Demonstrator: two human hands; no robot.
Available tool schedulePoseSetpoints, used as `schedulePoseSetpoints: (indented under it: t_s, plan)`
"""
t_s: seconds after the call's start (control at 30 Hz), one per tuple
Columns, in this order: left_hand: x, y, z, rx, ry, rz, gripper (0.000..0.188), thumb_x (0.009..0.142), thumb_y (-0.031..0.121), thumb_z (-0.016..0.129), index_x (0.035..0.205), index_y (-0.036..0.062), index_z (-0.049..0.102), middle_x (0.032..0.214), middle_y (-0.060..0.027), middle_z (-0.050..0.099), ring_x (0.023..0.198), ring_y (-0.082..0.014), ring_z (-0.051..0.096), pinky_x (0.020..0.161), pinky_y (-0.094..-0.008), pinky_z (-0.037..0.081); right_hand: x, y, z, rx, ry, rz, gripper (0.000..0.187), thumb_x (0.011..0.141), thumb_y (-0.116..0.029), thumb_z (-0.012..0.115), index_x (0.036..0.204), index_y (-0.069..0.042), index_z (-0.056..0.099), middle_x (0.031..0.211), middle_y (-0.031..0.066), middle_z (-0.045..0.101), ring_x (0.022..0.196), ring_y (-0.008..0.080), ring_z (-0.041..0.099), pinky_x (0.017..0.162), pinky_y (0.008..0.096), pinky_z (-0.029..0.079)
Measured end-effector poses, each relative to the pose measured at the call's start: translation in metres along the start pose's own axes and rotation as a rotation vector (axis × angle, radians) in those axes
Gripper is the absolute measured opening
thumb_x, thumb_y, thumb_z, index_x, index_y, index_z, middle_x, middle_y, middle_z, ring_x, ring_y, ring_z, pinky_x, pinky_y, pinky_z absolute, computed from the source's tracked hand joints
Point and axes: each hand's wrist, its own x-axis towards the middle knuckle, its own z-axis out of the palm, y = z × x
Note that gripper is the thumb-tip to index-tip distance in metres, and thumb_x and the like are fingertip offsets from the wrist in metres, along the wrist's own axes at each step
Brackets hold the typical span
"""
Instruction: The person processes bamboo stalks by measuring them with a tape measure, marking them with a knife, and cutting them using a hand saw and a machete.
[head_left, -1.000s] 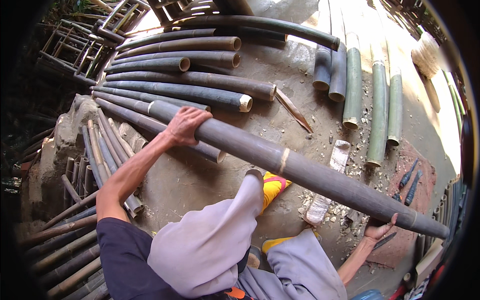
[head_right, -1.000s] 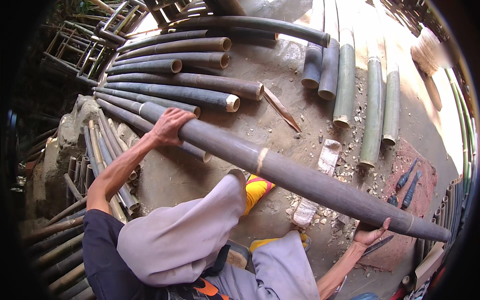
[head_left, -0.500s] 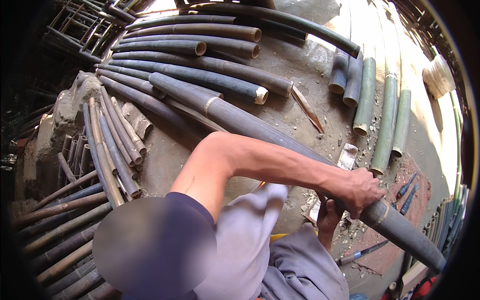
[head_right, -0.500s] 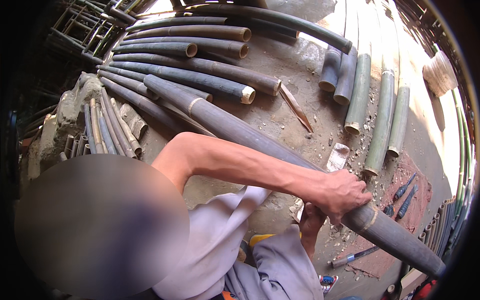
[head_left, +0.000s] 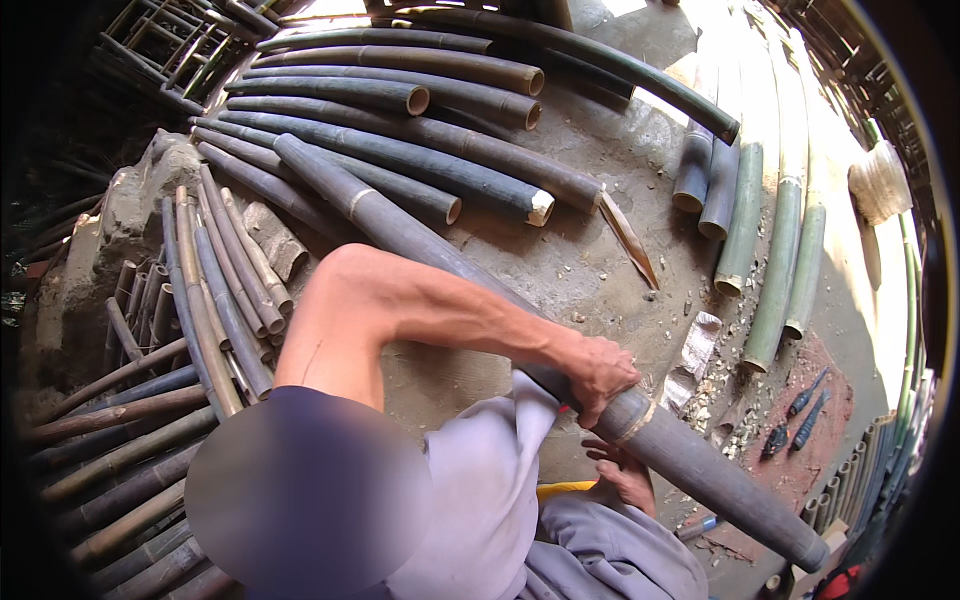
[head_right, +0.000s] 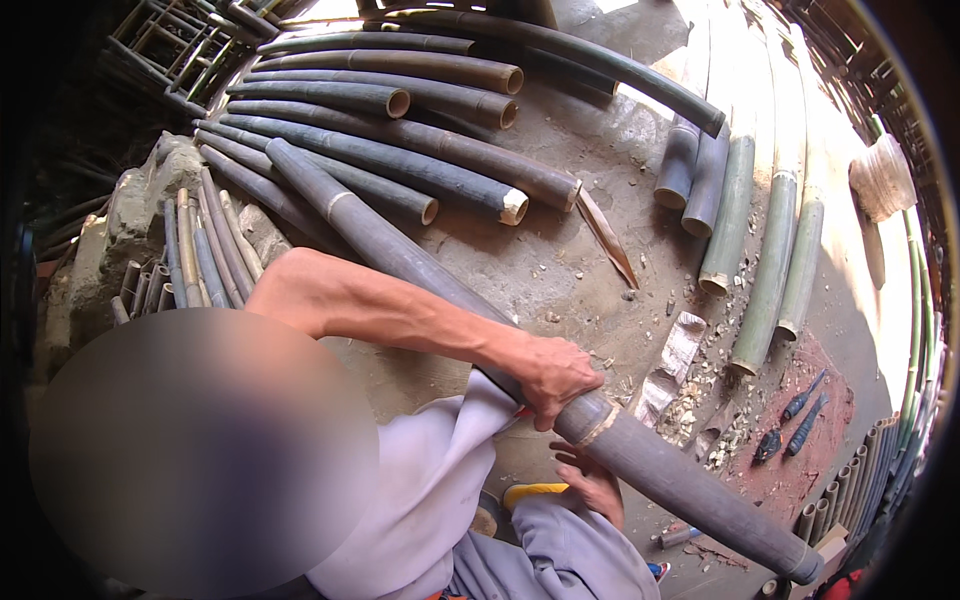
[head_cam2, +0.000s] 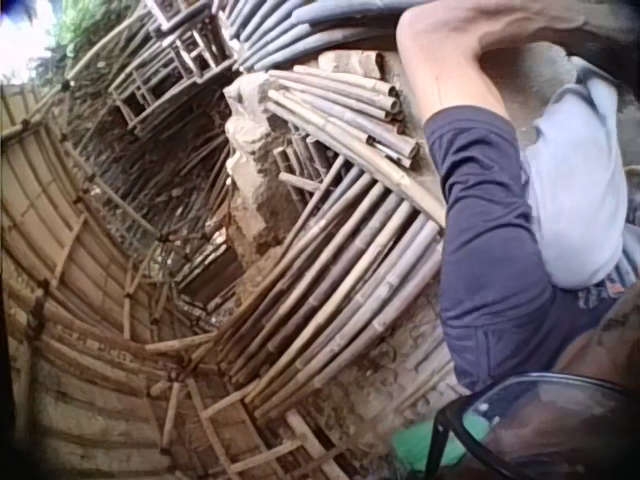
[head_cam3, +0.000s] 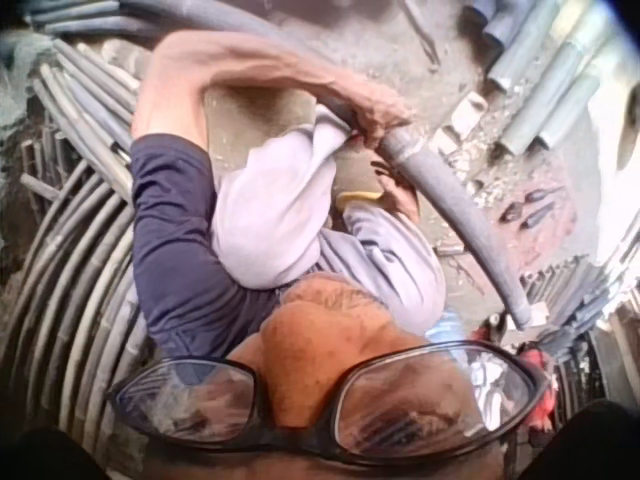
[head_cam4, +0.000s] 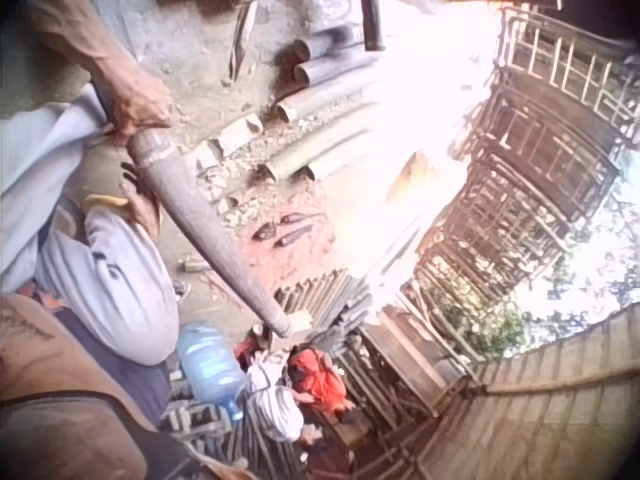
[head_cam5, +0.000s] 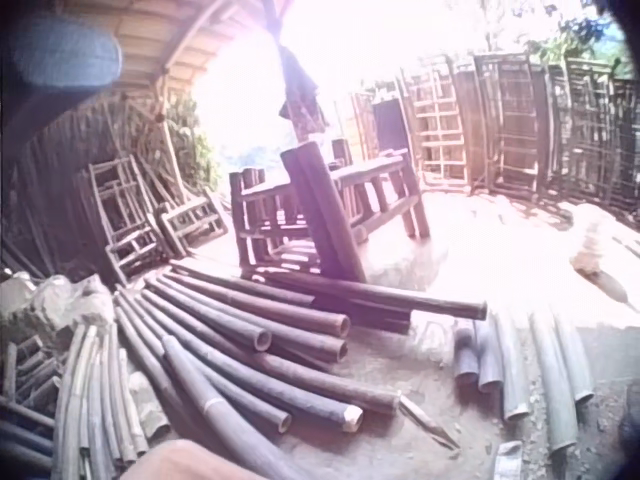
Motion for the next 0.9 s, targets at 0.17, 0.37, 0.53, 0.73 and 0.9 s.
schedulePoseSetpoints:
  t_s: [0.17, 0.37, 0.53, 0.73, 0.9]
  plan:
    - [-0.047, -0.037, 0.030, 0.087, 0.179, 0.023, 0.081, 0.047, 0.026, 0.086, 0.114, 0.0035, 0.048, 0.107, -0.0139, 0.057, 0.104, -0.0322, 0.058, 0.081, -0.0457, 0.050, -0.102, 0.050, -0.088, 0.724, 0.293, -0.592, 0.089, 0.081, -0.059, 0.066, 0.146, -0.007, 0.035, 0.145, 0.0135, 0.045, 0.134, 0.0323, 0.040, 0.111, 0.0548, 0.028]
    - [-0.067, -0.062, 0.037, 0.239, 0.285, 0.084, 0.075, 0.057, 0.031, 0.082, 0.119, 0.0067, 0.049, 0.108, -0.0103, 0.057, 0.108, -0.0290, 0.057, 0.079, -0.0482, 0.048, -0.185, 0.004, -0.179, 0.815, 1.467, -0.713, 0.078, 0.080, -0.057, 0.064, 0.135, -0.004, 0.048, 0.136, 0.0151, 0.052, 0.125, 0.0336, 0.049, 0.107, 0.0492, 0.037]
    - [-0.081, -0.063, 0.005, 0.442, 0.523, 0.060, 0.059, 0.062, 0.023, 0.076, 0.113, 0.0102, 0.050, 0.104, -0.0055, 0.055, 0.105, -0.0216, 0.055, 0.078, -0.0437, 0.044, -0.208, -0.018, -0.214, 0.799, 1.649, -0.788, 0.068, 0.081, -0.049, 0.062, 0.128, -0.001, 0.055, 0.130, 0.0171, 0.058, 0.117, 0.0370, 0.056, 0.102, 0.0473, 0.044]
    - [-0.090, -0.116, -0.037, 0.686, 0.883, -0.058, 0.064, 0.061, 0.016, 0.079, 0.118, 0.0163, 0.050, 0.108, -0.0003, 0.056, 0.106, -0.0175, 0.054, 0.092, -0.0453, 0.039, -0.203, -0.044, -0.247, 0.673, 1.638, -0.895, 0.071, 0.082, -0.050, 0.062, 0.130, 0.001, 0.051, 0.129, 0.0207, 0.057, 0.117, 0.0382, 0.056, 0.101, 0.0499, 0.045]
    - [-0.101, -0.181, -0.062, 0.731, 1.147, -0.184, 0.075, 0.057, 0.009, 0.081, 0.125, 0.0198, 0.049, 0.119, 0.0005, 0.058, 0.120, -0.0179, 0.052, 0.102, -0.0493, 0.030, -0.199, -0.061, -0.277, 0.690, 1.584, -0.922, 0.064, 0.083, -0.046, 0.057, 0.128, 0.001, 0.053, 0.128, 0.0194, 0.058, 0.117, 0.0374, 0.056, 0.102, 0.0489, 0.044]
